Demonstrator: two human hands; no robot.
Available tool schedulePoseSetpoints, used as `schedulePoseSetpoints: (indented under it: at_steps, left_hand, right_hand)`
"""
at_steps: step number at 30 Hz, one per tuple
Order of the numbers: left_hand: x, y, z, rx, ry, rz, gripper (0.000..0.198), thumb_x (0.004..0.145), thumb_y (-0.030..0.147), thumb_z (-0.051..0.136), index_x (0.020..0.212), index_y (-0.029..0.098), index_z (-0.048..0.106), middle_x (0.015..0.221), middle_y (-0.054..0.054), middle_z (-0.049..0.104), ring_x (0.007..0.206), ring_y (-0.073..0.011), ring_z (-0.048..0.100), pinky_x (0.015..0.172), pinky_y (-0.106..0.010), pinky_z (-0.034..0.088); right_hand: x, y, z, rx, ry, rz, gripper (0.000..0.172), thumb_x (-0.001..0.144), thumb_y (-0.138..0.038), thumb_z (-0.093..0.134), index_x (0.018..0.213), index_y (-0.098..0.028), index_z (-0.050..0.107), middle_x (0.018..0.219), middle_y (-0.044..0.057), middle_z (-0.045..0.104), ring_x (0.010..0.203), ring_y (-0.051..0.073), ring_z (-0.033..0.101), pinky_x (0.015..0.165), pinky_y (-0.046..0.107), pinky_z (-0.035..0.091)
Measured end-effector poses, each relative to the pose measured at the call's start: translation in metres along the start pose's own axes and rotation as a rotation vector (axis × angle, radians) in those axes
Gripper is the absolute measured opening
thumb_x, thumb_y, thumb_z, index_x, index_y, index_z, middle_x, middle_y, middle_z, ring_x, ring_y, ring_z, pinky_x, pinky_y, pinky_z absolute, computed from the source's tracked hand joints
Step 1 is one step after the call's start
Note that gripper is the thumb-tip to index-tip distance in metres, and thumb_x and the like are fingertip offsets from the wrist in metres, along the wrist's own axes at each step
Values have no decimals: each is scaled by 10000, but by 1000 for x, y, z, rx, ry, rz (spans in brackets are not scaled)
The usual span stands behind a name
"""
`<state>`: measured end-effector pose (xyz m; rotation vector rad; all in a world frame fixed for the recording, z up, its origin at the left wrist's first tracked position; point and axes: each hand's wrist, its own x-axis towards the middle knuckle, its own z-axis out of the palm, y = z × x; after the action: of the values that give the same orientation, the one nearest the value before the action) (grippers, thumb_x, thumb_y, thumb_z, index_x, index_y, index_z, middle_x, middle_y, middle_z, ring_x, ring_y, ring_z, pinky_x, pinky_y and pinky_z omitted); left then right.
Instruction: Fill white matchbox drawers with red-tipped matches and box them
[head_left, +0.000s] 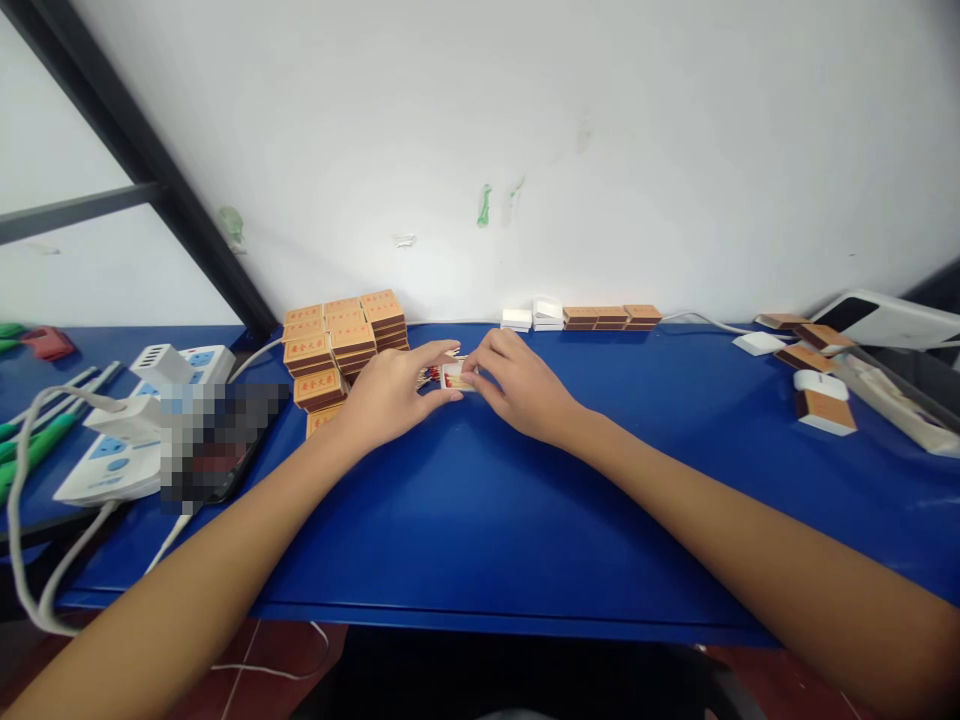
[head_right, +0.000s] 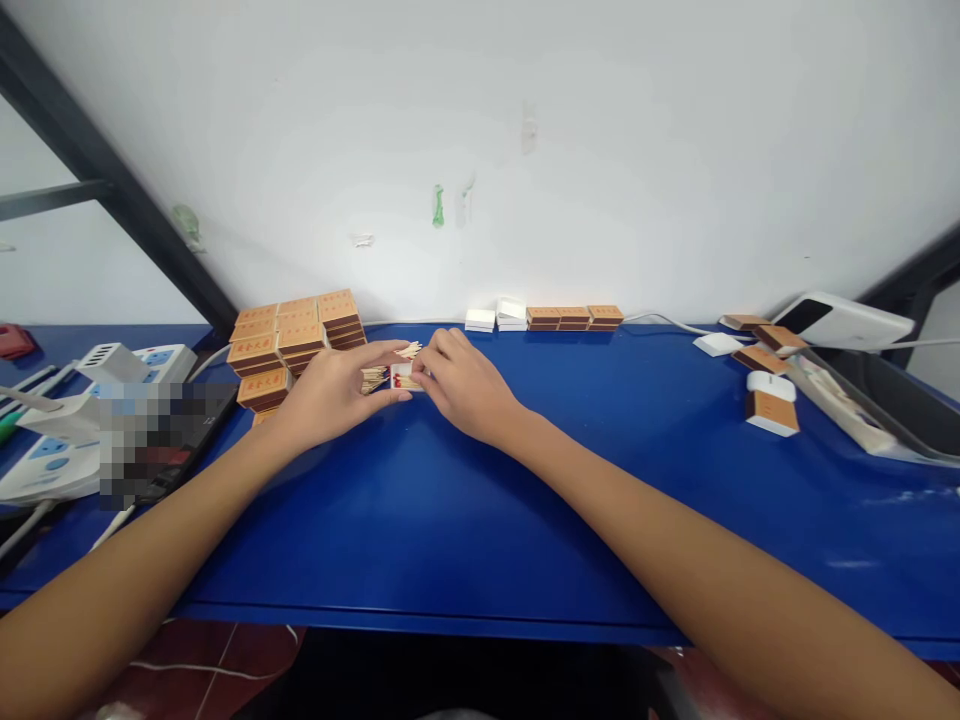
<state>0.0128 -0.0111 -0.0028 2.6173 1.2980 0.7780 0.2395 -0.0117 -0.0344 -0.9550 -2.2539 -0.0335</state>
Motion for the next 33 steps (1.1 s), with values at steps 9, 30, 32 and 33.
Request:
schedulePoseSetpoints:
  at_steps: [9,30,32,33]
  left_hand:
    - [6,-8,-13,150,240,-169,509,893,366,828,1359,208,697,1239,-74,797,1103,-325,762,980,-436,567]
    - [4,-11,-6,238,56,-149,572,921,406,797,1445,233,642,1252,-73,793,1093,-355,757,952,-458,560]
    - [3,-10,-5,229,46,-141,574,914,403,803,1442,240,647,1262,-83,788,1114,-365,753,968,-473,557]
    - [2,-9,-4,209,44,-133,574,910,400,807,1440,248,648,1267,-80,787,1119,-362,753,974,-473,557]
  right_hand:
    - [2,19,16,8,-138,63,202,1049,-228,542,1152,-183,709,1068,123,624,1015,280,526,924,439,480]
    - [3,24,8,0,-134,106,117,1043,-266,602,967,-189,646,1022,104,626,982,269,523,908,423,460]
    - [3,22,2,8,-47,113,102,1043,-273,605,984,-195,635,1023,101,625,986,271,530,906,424,466]
    - [3,20,0,13,-12,115,97,1042,-277,609,988,-199,630,1019,99,623,989,272,533,903,424,468]
